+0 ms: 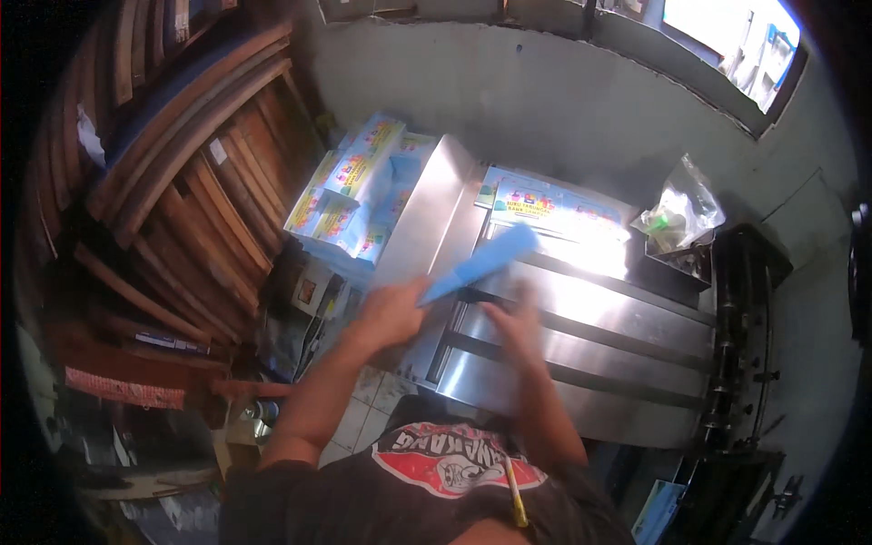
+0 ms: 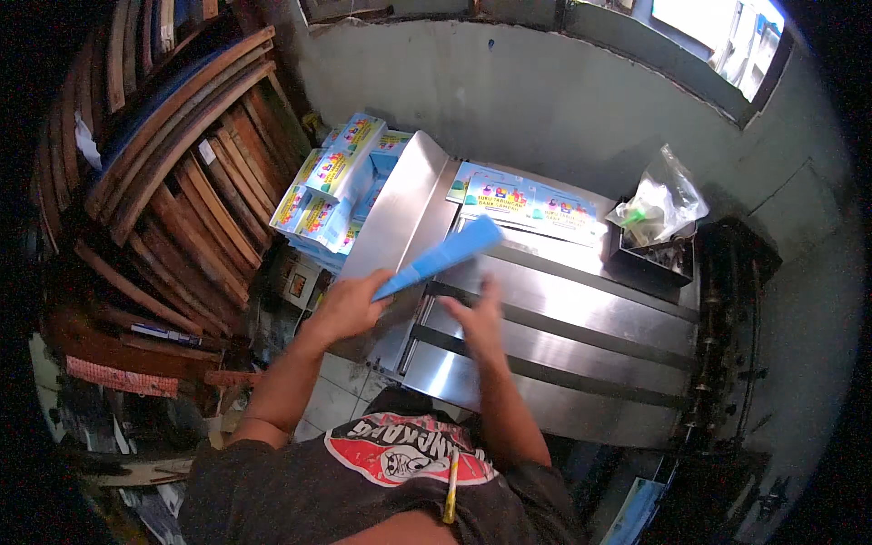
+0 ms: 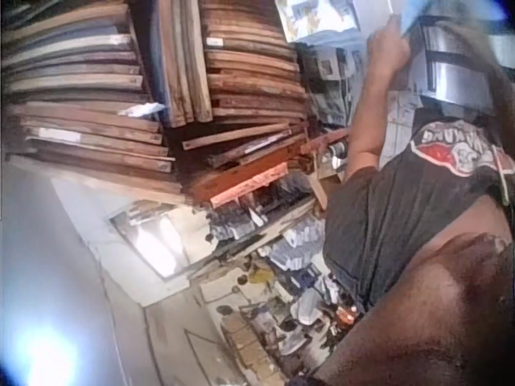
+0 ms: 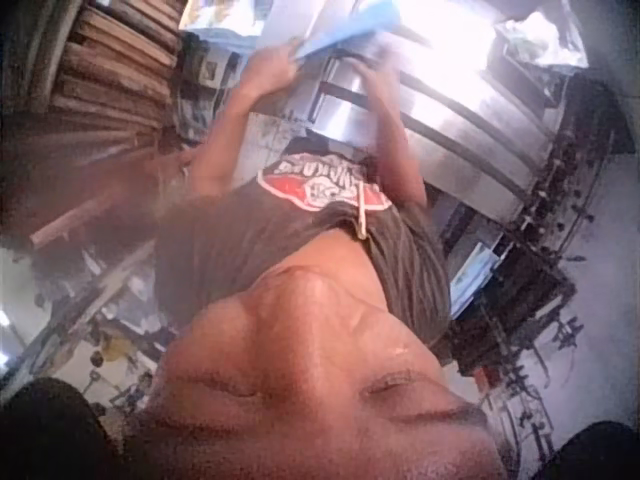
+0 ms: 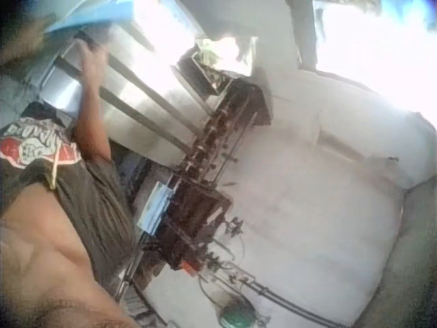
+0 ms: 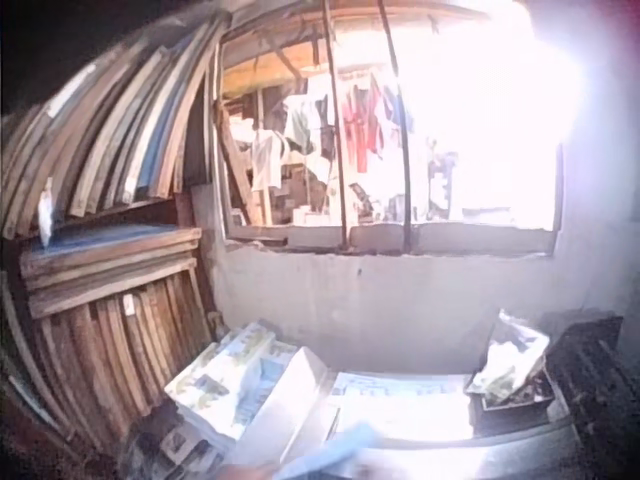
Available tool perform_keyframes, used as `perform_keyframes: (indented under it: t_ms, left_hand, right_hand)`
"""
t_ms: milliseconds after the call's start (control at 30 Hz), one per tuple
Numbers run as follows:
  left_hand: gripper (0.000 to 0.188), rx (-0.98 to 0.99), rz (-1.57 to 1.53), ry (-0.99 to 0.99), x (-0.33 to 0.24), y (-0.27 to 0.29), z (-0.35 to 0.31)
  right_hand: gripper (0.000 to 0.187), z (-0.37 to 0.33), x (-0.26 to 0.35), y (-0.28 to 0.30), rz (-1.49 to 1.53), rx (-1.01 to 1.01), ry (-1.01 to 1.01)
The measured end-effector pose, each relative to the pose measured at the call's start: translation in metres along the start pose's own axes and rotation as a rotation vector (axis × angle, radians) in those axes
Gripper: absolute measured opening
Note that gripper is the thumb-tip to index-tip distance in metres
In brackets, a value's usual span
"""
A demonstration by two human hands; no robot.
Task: The person organizes printed paper items into stacks on a table and checks a small metal component at a workstation.
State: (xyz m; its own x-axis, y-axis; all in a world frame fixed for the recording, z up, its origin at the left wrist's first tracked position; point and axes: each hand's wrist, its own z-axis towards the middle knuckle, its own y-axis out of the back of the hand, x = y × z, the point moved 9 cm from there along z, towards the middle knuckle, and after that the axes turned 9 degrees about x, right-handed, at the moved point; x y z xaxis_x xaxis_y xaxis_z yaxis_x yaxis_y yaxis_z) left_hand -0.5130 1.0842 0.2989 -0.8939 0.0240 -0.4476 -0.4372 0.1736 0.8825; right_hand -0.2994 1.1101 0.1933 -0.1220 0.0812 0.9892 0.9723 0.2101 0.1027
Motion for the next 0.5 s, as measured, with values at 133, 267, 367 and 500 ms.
perform_keyframes:
  t_ms: [133,267,367,500]
  left_hand:
    - [0.039,0.361,0.010,-0.477,-0.070,-0.019,-0.005]
    - [0.041,0.540,-0.009,-0.618,-0.114,-0.058,-0.007]
    - [0.041,0.324,0.057,-0.668,-0.129,-0.064,0.000]
    - [0.037,0.366,-0.004,-0.402,-0.098,-0.069,0.020]
  right_hand:
    - [0.098,-0.071,0.036,0.127,-0.140,-0.230,0.244]
    - [0.034,-0.116,0.043,0.153,0.205,-0.004,0.244]
    - [0.033,-0.140,0.019,0.169,0.077,-0.111,0.241]
    - [0.035,-0.154,-0.019,0.177,0.030,-0.202,0.047]
